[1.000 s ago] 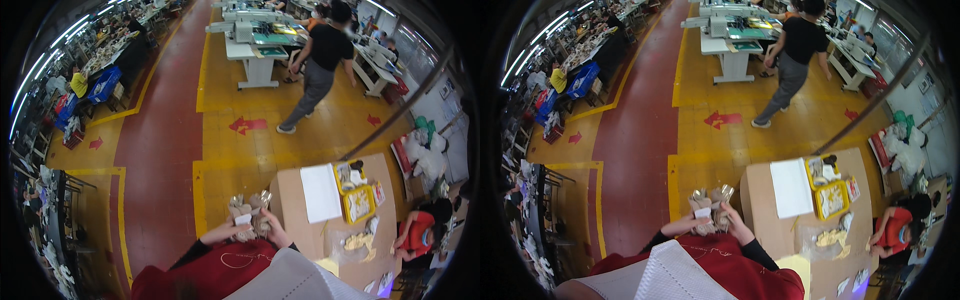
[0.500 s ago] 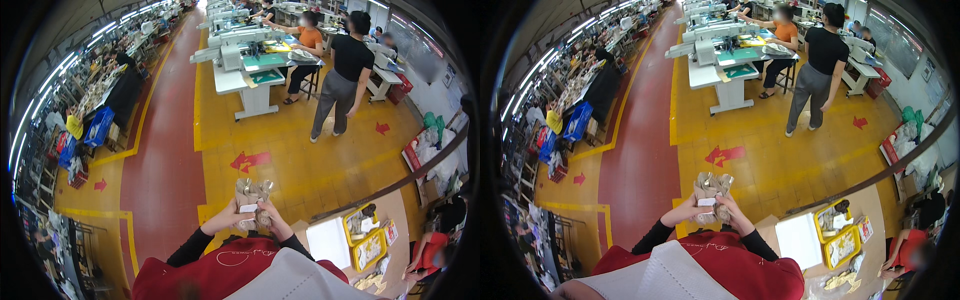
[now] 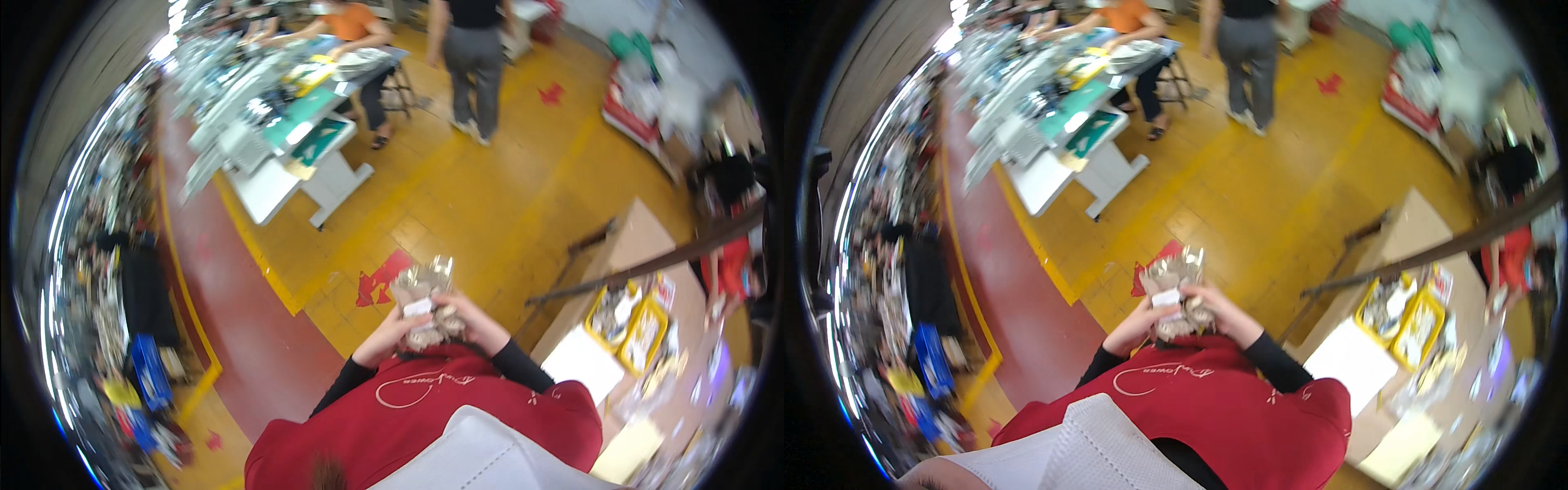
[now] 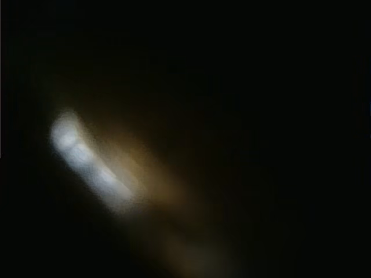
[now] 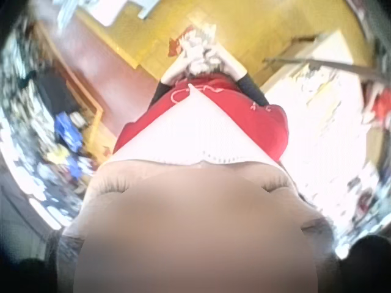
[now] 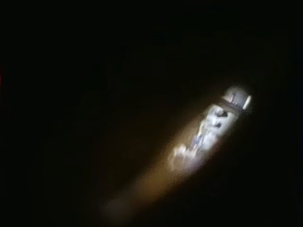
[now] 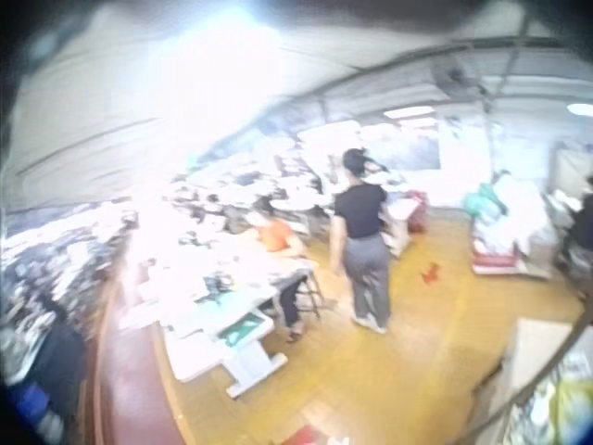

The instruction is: The person picks up small fabric pieces from a table, walks to a workstation, and uses red-handled scissors to trim edges and remove excess material from each piece. Trimmed pieces are placed in a pile on the table.

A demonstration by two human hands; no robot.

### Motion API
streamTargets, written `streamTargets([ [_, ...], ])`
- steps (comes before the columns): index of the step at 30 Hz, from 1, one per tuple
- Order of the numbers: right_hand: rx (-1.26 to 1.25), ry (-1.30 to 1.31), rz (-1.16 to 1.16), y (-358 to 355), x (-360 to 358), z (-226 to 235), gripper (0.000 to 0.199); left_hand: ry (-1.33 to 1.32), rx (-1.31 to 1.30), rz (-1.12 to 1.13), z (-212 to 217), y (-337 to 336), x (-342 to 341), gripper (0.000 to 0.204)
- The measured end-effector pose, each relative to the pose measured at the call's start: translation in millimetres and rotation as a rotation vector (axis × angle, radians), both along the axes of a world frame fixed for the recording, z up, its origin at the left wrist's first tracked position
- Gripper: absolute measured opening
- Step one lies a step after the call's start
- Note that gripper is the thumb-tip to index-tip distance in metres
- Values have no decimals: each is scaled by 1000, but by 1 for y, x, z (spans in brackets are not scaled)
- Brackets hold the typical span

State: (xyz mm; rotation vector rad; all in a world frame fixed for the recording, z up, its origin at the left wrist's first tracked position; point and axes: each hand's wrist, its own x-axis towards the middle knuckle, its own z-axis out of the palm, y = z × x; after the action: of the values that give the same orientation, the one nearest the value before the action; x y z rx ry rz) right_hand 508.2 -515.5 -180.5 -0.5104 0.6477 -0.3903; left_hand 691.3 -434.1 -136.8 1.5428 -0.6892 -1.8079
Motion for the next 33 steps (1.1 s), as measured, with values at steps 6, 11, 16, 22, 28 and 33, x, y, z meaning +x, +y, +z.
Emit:
streamTargets([
  [6,-150,-88,-783,-93,-26,39,59,223,-146,-289,28,-190,-18,56],
  [11,-41,-252,-1027,-180,-74,44,57,199,-183,-563,29,-317,-65,66],
  [16,-7,-452,-1071,-292,-146,23,56,324,6,-316,6,-419,-125,55],
  [22,0,-719,-1042,-437,-234,16,30,420,67,-166,-25,-538,-150,38],
  [28,-222,-836,-1105,-571,-320,28,31,420,168,-228,-54,-666,-198,39],
  [33,-382,-786,-1325,-618,-439,14,31,324,210,-439,-76,-815,-314,36],
])
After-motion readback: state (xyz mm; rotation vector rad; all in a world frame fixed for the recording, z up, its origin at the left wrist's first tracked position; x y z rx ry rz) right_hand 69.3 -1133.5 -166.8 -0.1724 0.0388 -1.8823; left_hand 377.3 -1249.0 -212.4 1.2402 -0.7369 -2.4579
